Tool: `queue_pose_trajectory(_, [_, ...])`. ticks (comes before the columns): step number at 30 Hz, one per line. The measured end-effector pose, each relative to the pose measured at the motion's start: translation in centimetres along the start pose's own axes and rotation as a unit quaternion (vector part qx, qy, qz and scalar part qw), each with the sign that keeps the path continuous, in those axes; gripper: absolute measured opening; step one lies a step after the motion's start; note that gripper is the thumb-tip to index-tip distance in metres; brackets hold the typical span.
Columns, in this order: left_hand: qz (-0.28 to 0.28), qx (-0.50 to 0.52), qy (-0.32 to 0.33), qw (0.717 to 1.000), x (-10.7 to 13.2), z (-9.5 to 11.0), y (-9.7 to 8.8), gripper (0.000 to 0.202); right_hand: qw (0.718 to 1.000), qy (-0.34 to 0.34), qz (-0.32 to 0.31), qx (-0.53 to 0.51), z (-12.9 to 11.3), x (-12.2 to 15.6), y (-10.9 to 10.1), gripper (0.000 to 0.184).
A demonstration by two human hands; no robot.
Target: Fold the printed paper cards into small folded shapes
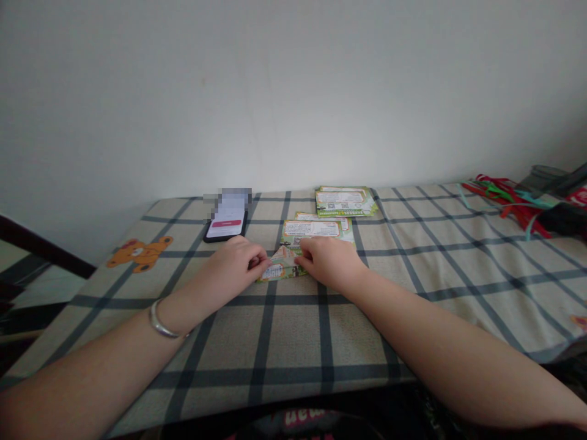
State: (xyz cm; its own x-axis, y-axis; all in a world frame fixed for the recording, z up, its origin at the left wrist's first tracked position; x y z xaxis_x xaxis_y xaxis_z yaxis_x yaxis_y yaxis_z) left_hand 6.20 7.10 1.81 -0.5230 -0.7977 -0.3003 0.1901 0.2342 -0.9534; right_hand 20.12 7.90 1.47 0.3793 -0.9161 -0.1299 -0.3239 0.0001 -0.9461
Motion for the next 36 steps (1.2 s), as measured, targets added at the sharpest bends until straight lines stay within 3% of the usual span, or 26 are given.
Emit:
queue_pose_trajectory(10, [-0.001, -0.042, 0.017, 0.999, 0.1, 1.0, -0.5, 0.011, 1.000, 0.013, -0.007, 0.014, 0.1, 0.0, -0.1, 0.025])
queue_pose_trajectory(12, [0.014, -0.037, 0.044, 0.998, 0.1, 1.5, -0.6, 0.006, 1.000, 0.016, -0.011, 0.017, 0.2, 0.0, -0.2, 0.025])
queue_pose_trajectory(16, [0.021, -0.029, 0.130, 0.991, 0.4, 2.9, -0.4, 0.017, 1.000, 0.024, -0.015, 0.011, 0.8, 0.1, -0.4, 0.023])
queue_pose_trajectory(19, [0.018, -0.026, 0.160, 0.987, 0.4, 3.2, -0.2, 0.016, 0.999, 0.028, -0.024, -0.006, 1.3, 0.1, -0.4, 0.021])
queue_pose_trajectory(27, [0.021, -0.013, 0.158, 0.987, 0.5, 2.9, 0.1, 0.022, 0.991, 0.007, -0.045, -0.122, 2.2, -0.2, -0.1, 0.006])
queue_pose_trajectory(32, [0.012, 0.006, 0.155, 0.988, 0.6, 2.6, 0.1, 0.022, 0.988, -0.030, -0.058, -0.142, 2.0, -0.2, 0.0, 0.020])
queue_pose_trajectory(36, [0.010, 0.023, 0.154, 0.988, 0.6, 2.5, 0.2, 0.025, 0.988, -0.051, -0.056, -0.134, 1.5, -0.1, -0.2, 0.017])
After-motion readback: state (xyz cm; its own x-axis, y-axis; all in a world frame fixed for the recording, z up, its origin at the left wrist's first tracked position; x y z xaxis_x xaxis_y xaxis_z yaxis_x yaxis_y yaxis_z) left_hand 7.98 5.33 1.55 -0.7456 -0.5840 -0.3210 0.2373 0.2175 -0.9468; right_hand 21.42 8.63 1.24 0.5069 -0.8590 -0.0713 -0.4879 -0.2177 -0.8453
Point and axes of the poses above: each hand's wrist, its own x-axis away from the middle knuckle, its own y-axis out of the palm, z = x × y, the point moved 9 cm from there along -x, towards the middle knuckle, and after that the axes turned 8 degrees about -x, right-handed, at the moved point
